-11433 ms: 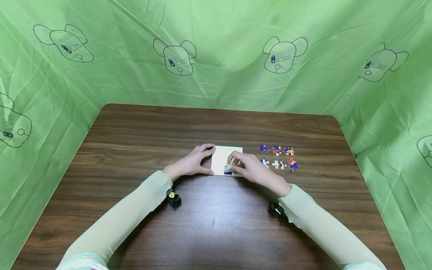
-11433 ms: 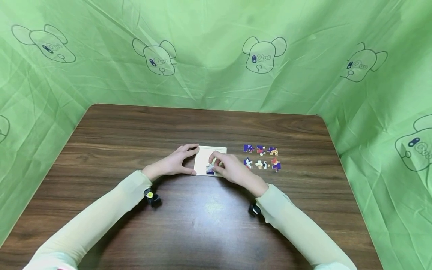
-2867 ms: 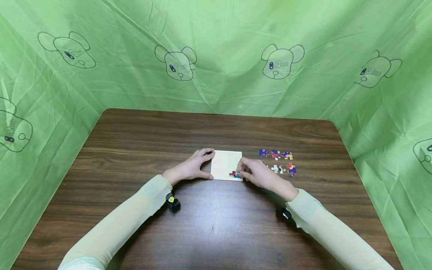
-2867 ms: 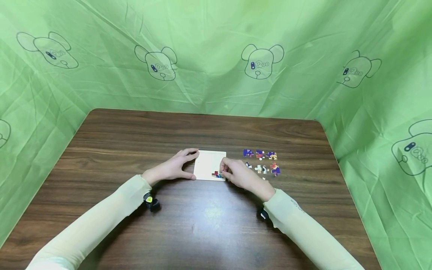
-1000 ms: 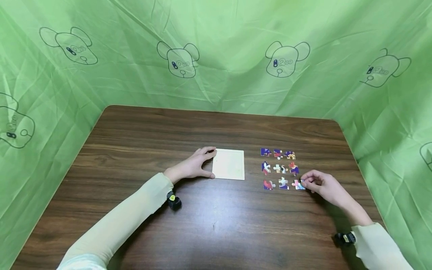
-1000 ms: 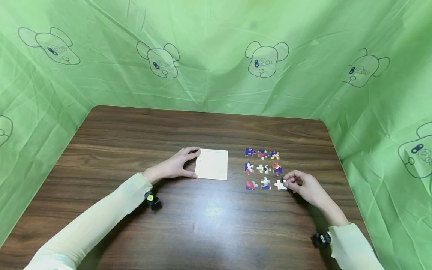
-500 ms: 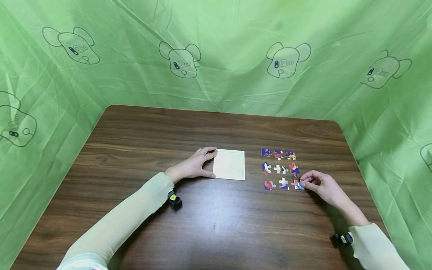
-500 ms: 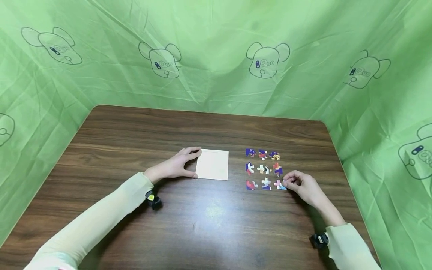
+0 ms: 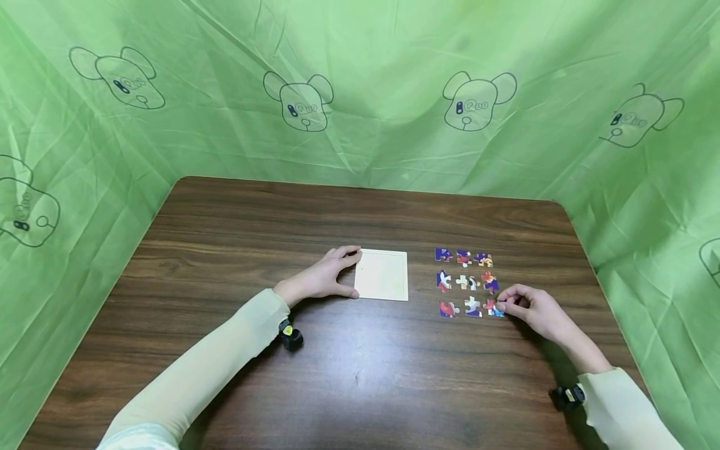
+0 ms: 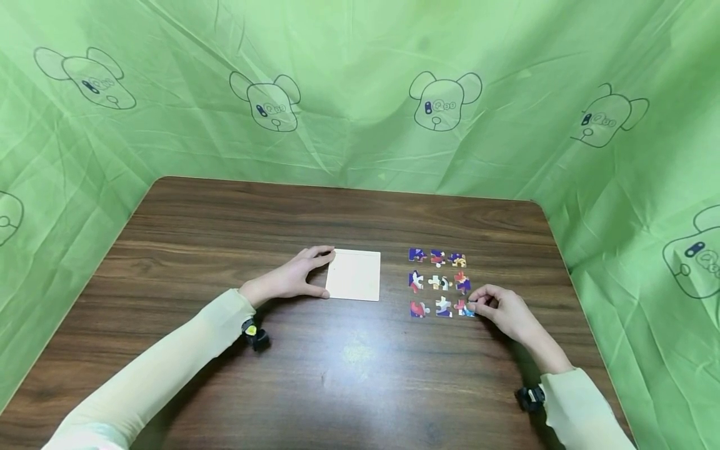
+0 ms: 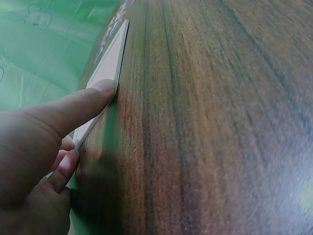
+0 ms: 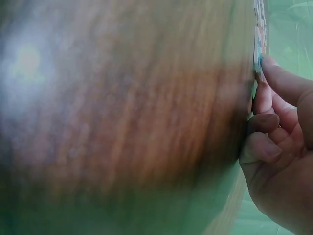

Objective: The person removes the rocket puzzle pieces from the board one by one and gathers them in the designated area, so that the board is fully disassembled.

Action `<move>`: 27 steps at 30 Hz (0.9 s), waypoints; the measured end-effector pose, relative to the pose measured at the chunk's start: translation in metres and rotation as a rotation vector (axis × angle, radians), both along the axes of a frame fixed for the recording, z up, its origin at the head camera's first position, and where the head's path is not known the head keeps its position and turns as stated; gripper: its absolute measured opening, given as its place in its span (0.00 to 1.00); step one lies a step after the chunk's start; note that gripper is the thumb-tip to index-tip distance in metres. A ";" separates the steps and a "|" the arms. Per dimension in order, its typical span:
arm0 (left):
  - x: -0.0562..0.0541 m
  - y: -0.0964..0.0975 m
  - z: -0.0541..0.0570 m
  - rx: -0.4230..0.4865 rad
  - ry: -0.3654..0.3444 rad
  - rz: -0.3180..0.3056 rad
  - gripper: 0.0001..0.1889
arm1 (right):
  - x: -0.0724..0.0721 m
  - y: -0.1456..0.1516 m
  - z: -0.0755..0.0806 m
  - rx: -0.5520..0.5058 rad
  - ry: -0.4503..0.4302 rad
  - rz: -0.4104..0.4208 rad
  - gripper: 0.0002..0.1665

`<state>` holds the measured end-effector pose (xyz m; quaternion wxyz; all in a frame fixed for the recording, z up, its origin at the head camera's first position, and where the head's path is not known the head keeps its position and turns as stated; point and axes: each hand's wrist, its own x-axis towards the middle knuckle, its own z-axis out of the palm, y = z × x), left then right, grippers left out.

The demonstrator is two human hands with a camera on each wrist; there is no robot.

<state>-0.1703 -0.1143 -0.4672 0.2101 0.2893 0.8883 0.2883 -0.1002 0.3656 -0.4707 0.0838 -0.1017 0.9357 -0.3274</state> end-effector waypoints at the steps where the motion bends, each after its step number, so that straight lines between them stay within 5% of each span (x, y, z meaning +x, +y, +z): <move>1: 0.000 0.000 0.000 -0.001 0.000 0.000 0.52 | 0.000 0.000 0.000 0.000 0.005 0.003 0.04; 27: 0.000 0.000 -0.003 0.015 0.021 -0.008 0.51 | 0.001 0.003 -0.003 -0.041 0.070 0.091 0.08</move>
